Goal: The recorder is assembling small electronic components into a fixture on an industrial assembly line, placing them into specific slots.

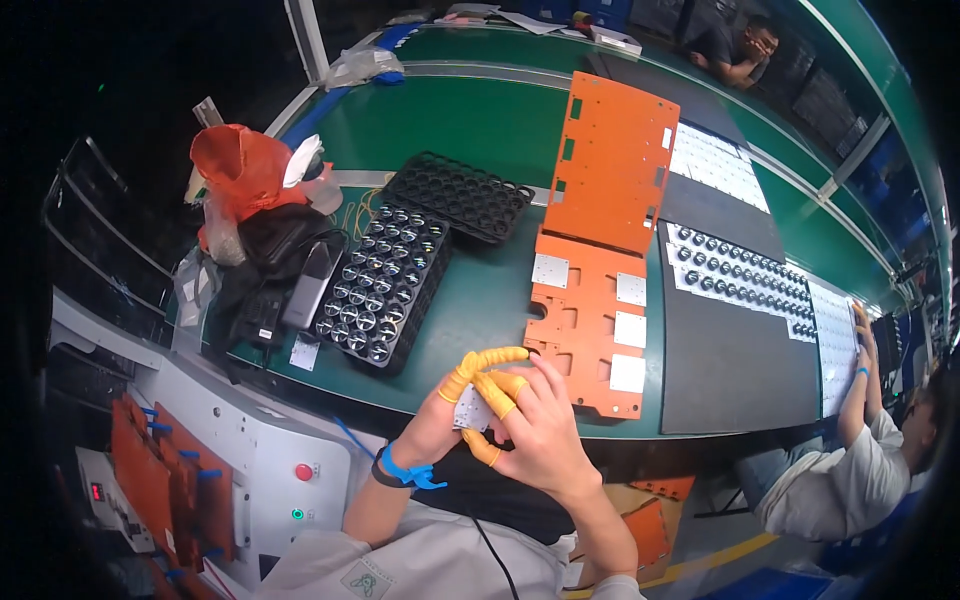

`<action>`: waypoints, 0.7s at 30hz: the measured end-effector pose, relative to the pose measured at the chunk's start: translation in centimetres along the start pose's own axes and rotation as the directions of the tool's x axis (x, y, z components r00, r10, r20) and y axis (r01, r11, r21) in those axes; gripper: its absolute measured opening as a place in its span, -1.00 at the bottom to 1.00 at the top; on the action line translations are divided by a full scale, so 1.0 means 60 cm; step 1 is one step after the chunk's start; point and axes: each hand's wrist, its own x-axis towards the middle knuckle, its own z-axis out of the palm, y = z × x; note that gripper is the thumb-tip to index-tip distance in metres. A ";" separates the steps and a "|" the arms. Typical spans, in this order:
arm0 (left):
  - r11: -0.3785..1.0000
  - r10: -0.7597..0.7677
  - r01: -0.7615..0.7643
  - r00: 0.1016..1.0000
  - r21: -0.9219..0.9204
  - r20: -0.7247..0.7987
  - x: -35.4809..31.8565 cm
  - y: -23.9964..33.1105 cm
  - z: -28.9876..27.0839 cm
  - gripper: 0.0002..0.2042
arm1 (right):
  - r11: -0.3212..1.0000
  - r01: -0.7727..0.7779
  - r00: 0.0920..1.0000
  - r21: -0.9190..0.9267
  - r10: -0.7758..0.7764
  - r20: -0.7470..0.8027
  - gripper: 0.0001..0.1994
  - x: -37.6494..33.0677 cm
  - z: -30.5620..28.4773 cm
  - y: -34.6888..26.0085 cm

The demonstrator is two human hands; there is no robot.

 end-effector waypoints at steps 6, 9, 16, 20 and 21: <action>0.995 -0.059 0.054 0.997 -0.087 -0.059 -0.016 0.020 -0.015 -0.45 | 0.995 0.018 0.995 0.097 -0.027 0.096 -0.44 0.025 -0.003 -0.008; 0.999 -0.043 0.043 0.998 -0.009 -0.043 -0.016 0.017 -0.047 -0.45 | 0.996 0.025 0.995 0.083 -0.033 0.095 -0.44 0.041 -0.010 -0.009; 0.991 -0.105 0.118 0.980 -0.066 0.172 -0.034 0.009 -0.108 -0.48 | 0.992 -0.048 0.962 0.120 0.014 0.272 -0.44 0.074 -0.023 0.001; 0.961 -0.126 0.165 0.976 -0.222 0.178 -0.031 0.009 -0.114 -0.54 | 0.972 -0.186 0.879 0.141 0.101 0.466 -0.48 0.119 -0.040 0.005; 0.961 -0.121 0.160 0.977 -0.225 0.177 -0.027 0.007 -0.116 -0.54 | 0.963 -0.224 0.868 0.152 0.126 0.481 -0.49 0.137 -0.042 0.013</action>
